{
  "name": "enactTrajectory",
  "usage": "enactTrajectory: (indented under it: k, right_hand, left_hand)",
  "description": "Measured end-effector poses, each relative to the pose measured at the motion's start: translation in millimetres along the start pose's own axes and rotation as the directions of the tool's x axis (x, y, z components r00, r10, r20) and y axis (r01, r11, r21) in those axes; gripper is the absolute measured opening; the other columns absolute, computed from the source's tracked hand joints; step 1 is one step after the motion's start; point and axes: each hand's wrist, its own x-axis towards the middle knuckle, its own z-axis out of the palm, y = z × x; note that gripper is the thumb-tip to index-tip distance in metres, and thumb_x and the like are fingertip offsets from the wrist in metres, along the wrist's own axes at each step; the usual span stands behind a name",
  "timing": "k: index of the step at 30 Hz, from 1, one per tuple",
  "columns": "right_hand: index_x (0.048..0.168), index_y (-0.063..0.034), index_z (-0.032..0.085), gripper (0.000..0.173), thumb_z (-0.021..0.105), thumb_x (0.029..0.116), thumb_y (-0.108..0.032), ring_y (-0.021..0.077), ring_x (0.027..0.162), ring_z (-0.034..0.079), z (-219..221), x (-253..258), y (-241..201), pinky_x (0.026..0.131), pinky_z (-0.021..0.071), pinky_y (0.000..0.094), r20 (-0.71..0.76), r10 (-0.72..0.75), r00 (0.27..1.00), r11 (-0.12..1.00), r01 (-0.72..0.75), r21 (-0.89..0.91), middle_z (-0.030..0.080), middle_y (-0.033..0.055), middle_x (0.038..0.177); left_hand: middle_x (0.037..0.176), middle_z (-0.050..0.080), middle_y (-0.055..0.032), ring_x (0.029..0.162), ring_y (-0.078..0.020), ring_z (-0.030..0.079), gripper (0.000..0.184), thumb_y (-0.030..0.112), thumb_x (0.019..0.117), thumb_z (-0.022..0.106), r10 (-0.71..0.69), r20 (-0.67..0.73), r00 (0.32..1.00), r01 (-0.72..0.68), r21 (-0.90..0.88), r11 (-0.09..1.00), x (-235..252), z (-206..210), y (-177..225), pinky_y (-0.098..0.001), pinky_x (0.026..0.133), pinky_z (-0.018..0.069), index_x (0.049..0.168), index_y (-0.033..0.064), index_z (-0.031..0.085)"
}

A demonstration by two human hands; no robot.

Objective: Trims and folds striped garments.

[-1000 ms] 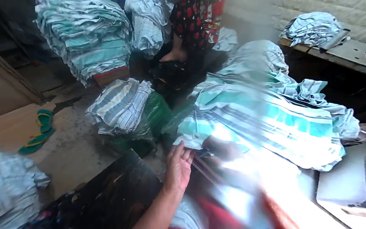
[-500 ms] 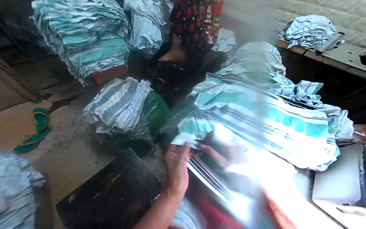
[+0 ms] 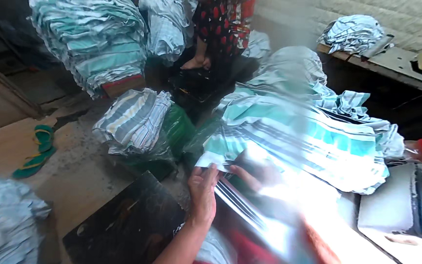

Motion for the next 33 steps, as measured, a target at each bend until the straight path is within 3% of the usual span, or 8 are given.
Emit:
enactTrajectory:
  k: [12, 26, 33]
  right_hand:
    - [0.106, -0.0079, 0.068, 0.046, 0.056, 0.1010, -0.052, 0.0158, 0.064, 0.064, 4, 7, -4, 0.056, 0.0514, 0.0386, -0.002, -0.037, 0.999, 0.999, 0.037, 0.024, 0.067, 0.0052, 0.078]
    - [0.105, -0.0075, 0.068, 0.047, 0.054, 0.1018, -0.052, 0.0178, 0.067, 0.067, 8, 9, -9, 0.056, 0.0533, 0.0396, -0.037, -0.080, 0.996, 0.996, 0.078, -0.041, 0.070, 0.0066, 0.081]
    - [0.103, -0.0076, 0.068, 0.049, 0.054, 0.1015, -0.054, 0.0165, 0.065, 0.065, 5, 10, -8, 0.056, 0.0521, 0.0386, -0.011, -0.085, 0.996, 0.996, 0.085, -0.029, 0.068, 0.0055, 0.078]
  left_hand:
    - [0.096, 0.073, -0.0148, 0.086, -0.0196, 0.073, 0.017, -0.010, 0.0951, 0.059, 0.054, 0.033, 0.998, -0.056, 0.081, 0.995, 1, -3, -3, -0.0374, 0.084, 0.0623, 0.112, -0.0112, 0.061]
    - [0.095, 0.073, -0.0153, 0.086, -0.0195, 0.073, 0.013, -0.010, 0.0966, 0.055, -0.002, 0.014, 1.000, 0.001, 0.043, 0.999, 0, 1, 1, -0.0360, 0.085, 0.0619, 0.107, -0.0111, 0.063]
    - [0.093, 0.073, -0.0150, 0.087, -0.0198, 0.073, 0.012, -0.011, 0.0945, 0.058, 0.058, 0.027, 0.998, -0.059, 0.070, 0.996, 0, -2, -4, -0.0367, 0.085, 0.0622, 0.105, -0.0117, 0.064]
